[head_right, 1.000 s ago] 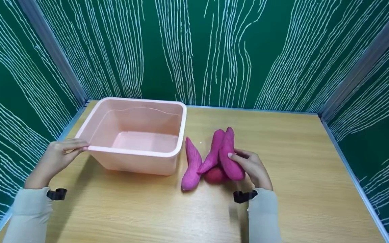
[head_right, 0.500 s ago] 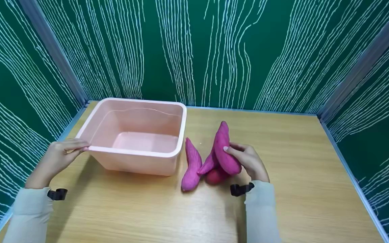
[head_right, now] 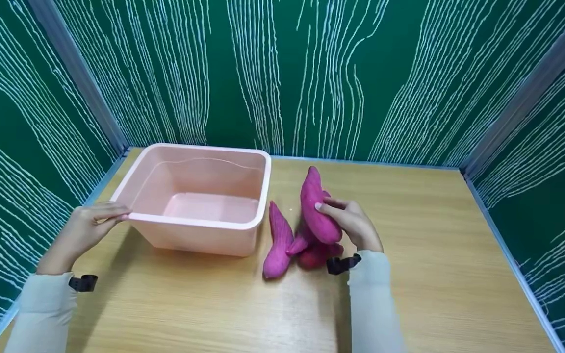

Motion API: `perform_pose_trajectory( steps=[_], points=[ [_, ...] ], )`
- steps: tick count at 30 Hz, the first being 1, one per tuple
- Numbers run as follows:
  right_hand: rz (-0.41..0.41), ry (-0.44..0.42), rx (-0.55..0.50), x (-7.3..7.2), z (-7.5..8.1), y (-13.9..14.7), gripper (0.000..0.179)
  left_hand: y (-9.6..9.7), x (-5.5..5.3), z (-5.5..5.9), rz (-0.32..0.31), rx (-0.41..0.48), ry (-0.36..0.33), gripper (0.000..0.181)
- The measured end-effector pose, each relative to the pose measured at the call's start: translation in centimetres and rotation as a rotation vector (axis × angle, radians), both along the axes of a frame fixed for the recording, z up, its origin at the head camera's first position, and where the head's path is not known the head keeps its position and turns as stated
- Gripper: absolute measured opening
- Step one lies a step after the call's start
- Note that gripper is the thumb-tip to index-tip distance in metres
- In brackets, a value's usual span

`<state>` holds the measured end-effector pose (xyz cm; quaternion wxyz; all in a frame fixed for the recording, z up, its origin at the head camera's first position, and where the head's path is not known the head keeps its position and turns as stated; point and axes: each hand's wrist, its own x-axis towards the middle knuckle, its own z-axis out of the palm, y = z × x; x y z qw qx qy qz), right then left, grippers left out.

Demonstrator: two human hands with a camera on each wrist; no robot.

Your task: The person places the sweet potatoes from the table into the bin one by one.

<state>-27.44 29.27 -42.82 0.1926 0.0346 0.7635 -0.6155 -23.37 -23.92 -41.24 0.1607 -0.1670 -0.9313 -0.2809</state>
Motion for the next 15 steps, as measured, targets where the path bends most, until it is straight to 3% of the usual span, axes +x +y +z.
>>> perform_pose_trajectory(
  steps=[5,15],
  points=[
    [-0.006,0.040,-0.002,-0.6,0.5,-0.6,0.075,0.0,-0.1,0.0,-0.013,0.008,0.003,0.022],
    [0.007,0.036,-0.016,-1.1,1.8,-1.4,0.075,0.0,0.0,0.0,-0.010,0.013,-0.002,0.023]
  ],
)
